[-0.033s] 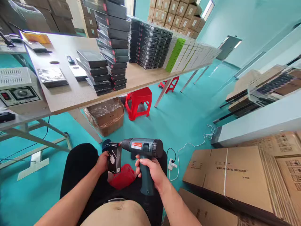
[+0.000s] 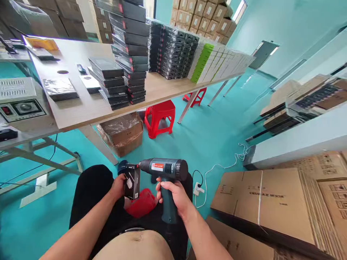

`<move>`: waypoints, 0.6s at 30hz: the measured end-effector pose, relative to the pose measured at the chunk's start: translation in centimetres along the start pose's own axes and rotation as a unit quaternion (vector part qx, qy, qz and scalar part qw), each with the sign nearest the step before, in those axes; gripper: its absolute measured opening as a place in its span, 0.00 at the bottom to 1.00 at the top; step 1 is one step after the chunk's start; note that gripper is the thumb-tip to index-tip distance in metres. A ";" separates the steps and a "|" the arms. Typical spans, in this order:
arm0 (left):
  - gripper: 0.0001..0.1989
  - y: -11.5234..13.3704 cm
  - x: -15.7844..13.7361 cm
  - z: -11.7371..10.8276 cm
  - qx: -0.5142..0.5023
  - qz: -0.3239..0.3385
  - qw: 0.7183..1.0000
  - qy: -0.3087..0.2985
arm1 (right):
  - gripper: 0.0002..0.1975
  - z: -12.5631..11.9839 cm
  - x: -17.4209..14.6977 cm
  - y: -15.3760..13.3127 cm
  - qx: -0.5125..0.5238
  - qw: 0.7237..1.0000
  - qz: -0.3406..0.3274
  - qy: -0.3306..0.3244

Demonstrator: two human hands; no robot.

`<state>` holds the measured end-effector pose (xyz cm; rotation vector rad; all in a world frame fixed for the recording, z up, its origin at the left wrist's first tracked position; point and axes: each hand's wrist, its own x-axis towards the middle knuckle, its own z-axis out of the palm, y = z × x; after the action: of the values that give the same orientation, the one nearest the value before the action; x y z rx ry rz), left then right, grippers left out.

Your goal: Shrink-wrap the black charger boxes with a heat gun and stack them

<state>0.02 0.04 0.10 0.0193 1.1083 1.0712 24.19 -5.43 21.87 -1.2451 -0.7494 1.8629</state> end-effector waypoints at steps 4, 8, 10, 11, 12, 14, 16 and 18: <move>0.05 0.2 -0.1 0.2 -0.002 0.009 1.000 0.021 | 0.16 0.8 0.3 -0.7 -0.017 1.000 0.003 -0.008; 0.03 0.5 -0.2 0.2 -0.034 0.040 0.997 0.049 | 0.16 0.0 -0.8 -0.9 -0.121 0.988 0.068 -0.067; 0.04 0.7 -0.2 0.4 -0.059 0.055 0.995 0.056 | 0.16 -0.9 -1.8 -0.7 -0.182 0.970 0.114 -0.113; 0.05 0.8 -0.2 0.5 -0.069 0.060 0.994 0.058 | 0.16 -1.3 -2.2 -0.6 -0.199 0.962 0.133 -0.132; 0.05 0.9 -0.3 0.6 -0.077 0.065 0.993 0.058 | 0.16 -1.7 -2.6 -0.4 -0.205 0.957 0.144 -0.142; 0.06 1.0 -0.4 0.9 -0.090 0.073 0.991 0.060 | 0.16 -2.1 -3.1 -0.1 -0.199 0.960 0.143 -0.133; 0.07 1.1 -0.4 1.0 -0.099 0.080 0.990 0.061 | 0.16 -2.1 -3.2 0.2 -0.185 0.971 0.120 -0.095; 0.06 1.2 -0.4 1.0 -0.102 0.084 0.989 0.065 | 0.16 -2.0 -3.3 0.4 -0.174 0.976 0.105 -0.073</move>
<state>-0.06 0.87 1.51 -0.1230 1.1247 1.3484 26.69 -8.30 22.45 -1.4616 -1.0988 2.0729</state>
